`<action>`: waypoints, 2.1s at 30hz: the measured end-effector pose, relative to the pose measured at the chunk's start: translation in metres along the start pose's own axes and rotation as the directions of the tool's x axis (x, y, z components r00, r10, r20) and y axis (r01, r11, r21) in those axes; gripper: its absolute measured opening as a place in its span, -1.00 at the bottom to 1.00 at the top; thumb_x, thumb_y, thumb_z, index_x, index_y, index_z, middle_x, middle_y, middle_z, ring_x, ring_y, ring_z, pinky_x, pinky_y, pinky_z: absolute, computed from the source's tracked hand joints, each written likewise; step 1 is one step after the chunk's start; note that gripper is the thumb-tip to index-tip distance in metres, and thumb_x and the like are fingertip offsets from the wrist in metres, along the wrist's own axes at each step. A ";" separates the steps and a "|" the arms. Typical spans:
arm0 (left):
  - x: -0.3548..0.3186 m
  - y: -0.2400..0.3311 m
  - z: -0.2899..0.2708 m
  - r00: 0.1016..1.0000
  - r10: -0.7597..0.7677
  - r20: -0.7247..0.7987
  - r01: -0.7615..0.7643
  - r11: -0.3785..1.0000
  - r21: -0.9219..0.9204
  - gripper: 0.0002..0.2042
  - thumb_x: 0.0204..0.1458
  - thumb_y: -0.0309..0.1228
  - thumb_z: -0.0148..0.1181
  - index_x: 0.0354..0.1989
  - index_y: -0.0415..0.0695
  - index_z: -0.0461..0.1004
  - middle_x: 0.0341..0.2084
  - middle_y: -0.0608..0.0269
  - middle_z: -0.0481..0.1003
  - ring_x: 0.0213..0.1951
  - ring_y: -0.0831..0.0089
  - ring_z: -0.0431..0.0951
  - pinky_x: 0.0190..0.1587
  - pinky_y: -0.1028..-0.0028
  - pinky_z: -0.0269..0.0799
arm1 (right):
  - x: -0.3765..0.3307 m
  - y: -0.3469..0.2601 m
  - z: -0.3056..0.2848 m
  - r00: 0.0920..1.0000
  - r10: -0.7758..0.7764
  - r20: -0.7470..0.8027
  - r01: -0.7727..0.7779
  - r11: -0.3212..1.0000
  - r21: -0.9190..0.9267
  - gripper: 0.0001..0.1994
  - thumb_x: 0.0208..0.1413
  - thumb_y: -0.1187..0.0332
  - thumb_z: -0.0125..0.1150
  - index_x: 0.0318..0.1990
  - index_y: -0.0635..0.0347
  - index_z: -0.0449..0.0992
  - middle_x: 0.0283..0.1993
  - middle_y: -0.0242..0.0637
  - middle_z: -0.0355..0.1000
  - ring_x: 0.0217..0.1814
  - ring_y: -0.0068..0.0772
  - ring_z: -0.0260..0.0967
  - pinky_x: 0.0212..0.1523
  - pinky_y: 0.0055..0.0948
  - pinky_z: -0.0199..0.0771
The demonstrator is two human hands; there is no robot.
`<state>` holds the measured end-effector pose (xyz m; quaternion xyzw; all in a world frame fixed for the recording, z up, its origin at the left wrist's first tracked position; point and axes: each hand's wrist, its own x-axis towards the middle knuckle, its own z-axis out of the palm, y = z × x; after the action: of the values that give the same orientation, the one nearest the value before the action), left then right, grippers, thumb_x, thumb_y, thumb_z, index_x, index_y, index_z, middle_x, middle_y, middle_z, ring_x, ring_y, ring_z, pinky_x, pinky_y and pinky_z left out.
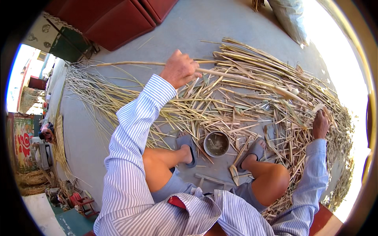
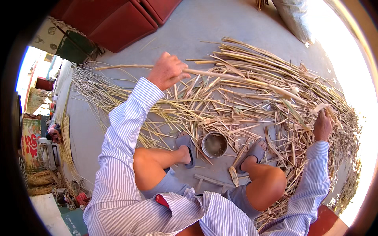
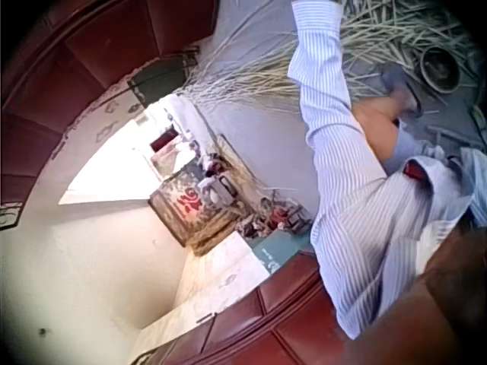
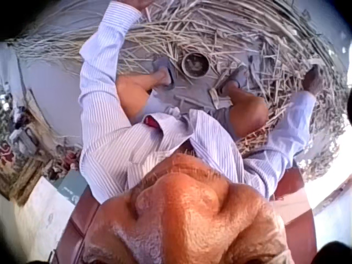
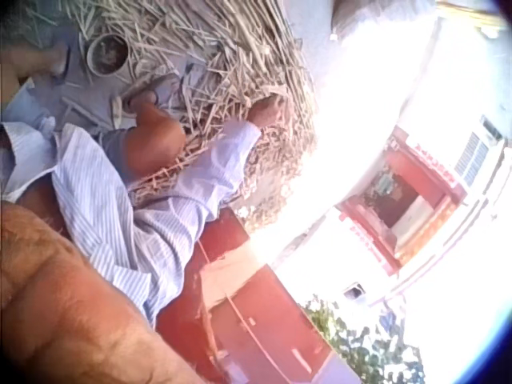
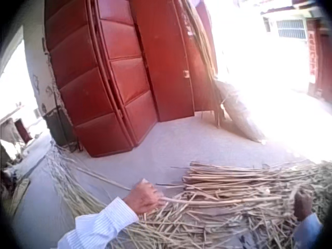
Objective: The person sits on the floor and repeatedly picks up dried plant stalks, strips off the outer layers by hand, and places the processed pieces aside. The person handles the stalks one at a time, separating usable parts from waste.
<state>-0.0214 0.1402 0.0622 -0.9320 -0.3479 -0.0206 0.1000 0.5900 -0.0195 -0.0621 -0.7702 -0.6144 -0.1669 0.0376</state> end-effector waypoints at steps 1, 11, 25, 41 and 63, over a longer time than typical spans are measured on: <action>-0.005 0.007 -0.013 1.000 0.002 -0.004 -0.003 0.991 -0.135 -0.67 -0.01 -0.09 0.27 -0.27 -0.11 0.60 -0.41 0.19 0.57 -0.32 0.26 0.51 -0.22 0.26 0.31 | -0.010 0.014 -0.005 0.999 0.034 0.042 -0.032 0.998 -0.046 -0.72 0.24 0.40 0.00 0.08 0.13 0.43 0.04 -0.10 0.46 -0.04 0.02 0.47 -0.08 -0.04 0.46; -0.014 0.100 -0.092 0.975 -0.133 -0.179 0.016 0.841 -0.540 -0.78 0.01 -0.23 0.24 -0.38 -0.14 0.58 -0.45 0.12 0.56 -0.37 0.11 0.55 -0.32 0.22 0.42 | -0.078 0.014 -0.069 0.685 0.428 0.589 -0.507 -0.300 0.808 -0.62 0.21 0.28 0.18 0.07 0.36 0.35 0.12 0.00 0.41 0.07 -0.25 0.45 -0.08 -0.41 0.52; 0.030 0.139 -0.060 0.754 -0.466 -0.463 0.040 0.736 -0.676 -0.80 0.06 -0.27 0.30 -0.40 -0.17 0.54 -0.60 0.17 0.54 -0.56 0.25 0.53 -0.54 0.33 0.34 | -0.041 -0.134 -0.119 0.832 0.151 0.533 -0.302 -0.684 0.664 -0.79 0.26 0.25 0.18 -0.18 0.25 0.52 -0.28 -0.23 0.59 -0.37 -0.55 0.53 -0.43 -0.62 0.58; 0.094 0.211 -0.013 0.825 0.057 -0.562 -0.209 0.955 -0.210 -0.72 0.02 -0.11 0.22 -0.43 -0.10 0.52 -0.58 0.27 0.50 -0.43 0.32 0.54 -0.36 0.28 0.42 | -0.017 -0.191 -0.114 0.844 0.096 0.528 -0.324 -0.693 0.644 -0.80 0.23 0.27 0.21 -0.20 0.23 0.50 -0.27 -0.24 0.58 -0.35 -0.51 0.53 -0.44 -0.64 0.54; 0.046 0.154 -0.029 0.936 -0.343 -0.078 0.149 0.590 -0.794 -0.80 0.04 -0.31 0.33 -0.43 -0.19 0.52 -0.58 0.26 0.50 -0.55 0.46 0.44 -0.47 0.45 0.32 | -0.014 -0.203 -0.131 0.879 -0.198 0.434 -0.475 -0.461 0.750 -0.71 0.30 0.27 0.09 -0.08 0.38 0.50 -0.22 -0.13 0.59 -0.27 -0.39 0.59 -0.24 -0.54 0.60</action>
<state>0.1152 0.0507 0.0687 -0.8167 -0.4172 -0.2866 -0.2772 0.3651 -0.0179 0.0271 -0.4595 -0.3315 0.5968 0.5682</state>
